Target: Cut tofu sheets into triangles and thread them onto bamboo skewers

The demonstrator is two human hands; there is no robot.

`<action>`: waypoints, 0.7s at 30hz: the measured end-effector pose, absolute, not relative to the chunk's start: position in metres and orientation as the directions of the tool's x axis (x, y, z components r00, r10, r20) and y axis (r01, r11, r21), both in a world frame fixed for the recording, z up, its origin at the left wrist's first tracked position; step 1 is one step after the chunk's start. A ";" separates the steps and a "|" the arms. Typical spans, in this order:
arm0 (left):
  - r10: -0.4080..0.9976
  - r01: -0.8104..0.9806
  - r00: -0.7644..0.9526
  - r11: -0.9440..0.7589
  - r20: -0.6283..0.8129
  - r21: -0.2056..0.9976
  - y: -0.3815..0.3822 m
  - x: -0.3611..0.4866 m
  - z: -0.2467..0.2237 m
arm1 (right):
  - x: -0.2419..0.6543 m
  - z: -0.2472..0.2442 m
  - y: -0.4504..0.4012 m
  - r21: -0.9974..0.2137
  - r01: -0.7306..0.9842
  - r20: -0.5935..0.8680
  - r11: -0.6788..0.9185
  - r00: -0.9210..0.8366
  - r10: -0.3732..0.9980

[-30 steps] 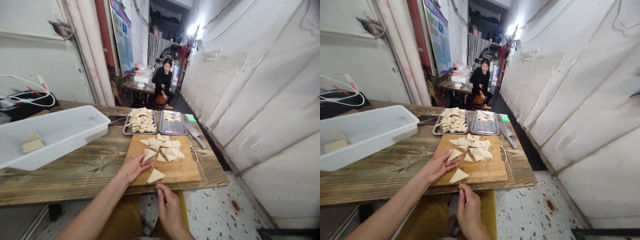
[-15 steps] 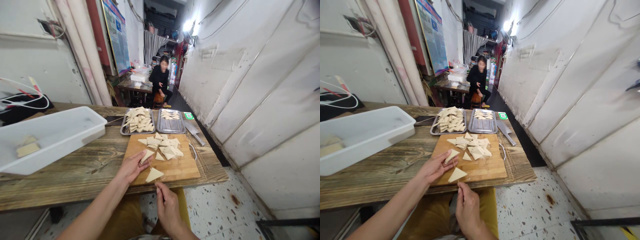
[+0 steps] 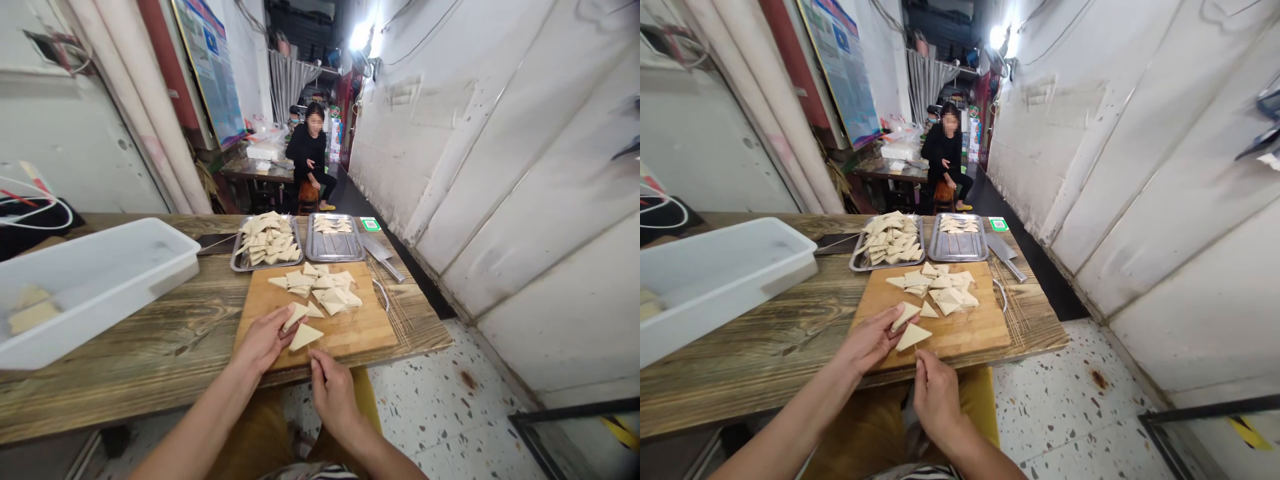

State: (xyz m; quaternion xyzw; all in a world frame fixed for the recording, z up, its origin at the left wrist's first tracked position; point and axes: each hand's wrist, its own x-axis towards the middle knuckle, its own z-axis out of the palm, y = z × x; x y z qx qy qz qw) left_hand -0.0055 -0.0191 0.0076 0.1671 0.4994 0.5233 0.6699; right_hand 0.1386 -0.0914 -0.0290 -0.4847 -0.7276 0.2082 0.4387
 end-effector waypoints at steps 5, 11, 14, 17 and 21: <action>0.876 -0.511 -0.043 0.393 -0.480 0.764 -0.015 -0.007 0.006 | 0.140 -0.027 -0.085 -0.729 0.503 0.452 0.464 -0.155 0.878; 0.892 -0.467 -0.018 0.391 -0.451 0.793 -0.016 -0.004 0.008 | 0.143 -0.027 -0.084 -0.719 0.511 0.470 0.471 -0.142 0.871; 0.914 -0.404 -0.030 0.359 -0.404 0.842 -0.013 -0.007 0.006 | 0.148 -0.029 -0.087 -0.738 0.502 0.451 0.450 -0.127 0.883; 0.948 -0.088 -0.262 0.163 -0.181 0.983 -0.001 -0.023 0.002 | 0.157 -0.031 -0.090 -0.762 0.496 0.427 0.417 -0.099 0.899; 0.927 0.544 -0.328 0.030 0.179 0.838 0.029 -0.056 -0.003 | 0.165 -0.039 -0.093 -0.762 0.498 0.444 0.415 -0.066 0.894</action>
